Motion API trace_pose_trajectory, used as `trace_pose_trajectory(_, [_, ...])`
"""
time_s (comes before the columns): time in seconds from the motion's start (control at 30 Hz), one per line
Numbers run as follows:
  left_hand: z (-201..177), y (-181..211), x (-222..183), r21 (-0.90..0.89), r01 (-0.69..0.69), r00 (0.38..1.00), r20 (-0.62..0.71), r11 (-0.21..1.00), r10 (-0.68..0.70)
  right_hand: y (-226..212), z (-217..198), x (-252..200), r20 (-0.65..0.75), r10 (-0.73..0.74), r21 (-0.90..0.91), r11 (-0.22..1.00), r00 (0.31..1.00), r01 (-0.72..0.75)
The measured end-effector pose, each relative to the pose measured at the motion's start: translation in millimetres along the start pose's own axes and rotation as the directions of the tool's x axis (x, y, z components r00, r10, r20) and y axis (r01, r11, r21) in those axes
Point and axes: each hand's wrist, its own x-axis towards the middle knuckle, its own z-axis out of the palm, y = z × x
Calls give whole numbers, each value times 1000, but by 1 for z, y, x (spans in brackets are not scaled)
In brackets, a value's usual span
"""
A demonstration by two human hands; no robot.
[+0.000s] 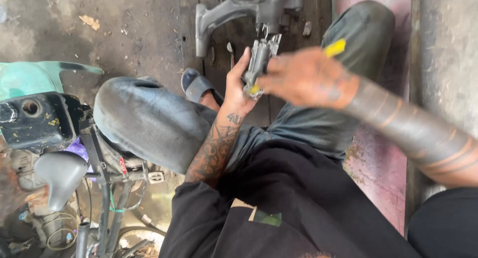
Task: Cleaning a motorcycle carburetor component by scrubbing it with a small brush to remove dirt and grime.
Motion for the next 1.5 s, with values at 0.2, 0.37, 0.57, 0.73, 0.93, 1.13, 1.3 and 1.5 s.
trace_pose_trajectory(0.2, [-8, 2, 10, 81, 17, 998, 58, 997, -22, 18, -12, -10, -142, 50, -16, 998, 989, -52])
trace_pose_trajectory(0.37, [6, 5, -4, 142, 53, 997, -69, 988, -43, 28, -13, -17, -153, 74, -333, 935, 985, -122])
trace_pose_trajectory(0.57, [-2, -3, 2, 265, -101, 980, 192, 959, 50, 20, -11, -16, -86, 56, -300, 951, 995, -80])
trace_pose_trajectory(0.73, [13, 7, -7, 396, -121, 991, 100, 910, 88, 17, -15, -17, -179, 144, -235, 954, 973, -184])
trace_pose_trajectory(0.93, [16, 5, -10, 511, -200, 977, 36, 836, 212, 9, -15, -18, -148, 164, -284, 938, 975, -201])
trace_pose_trajectory(1.13, [25, 15, -20, 668, -346, 932, 162, 659, 324, 15, -4, -26, -108, 122, -288, 946, 987, -149])
trace_pose_trajectory(1.3, [24, 10, -17, 681, -374, 911, 141, 629, 388, 5, -11, -19, -173, 108, -308, 938, 979, -158])
trace_pose_trajectory(1.5, [26, 8, -15, 632, -361, 911, 81, 686, 404, 11, -10, -19, -167, 170, -260, 942, 971, -210])
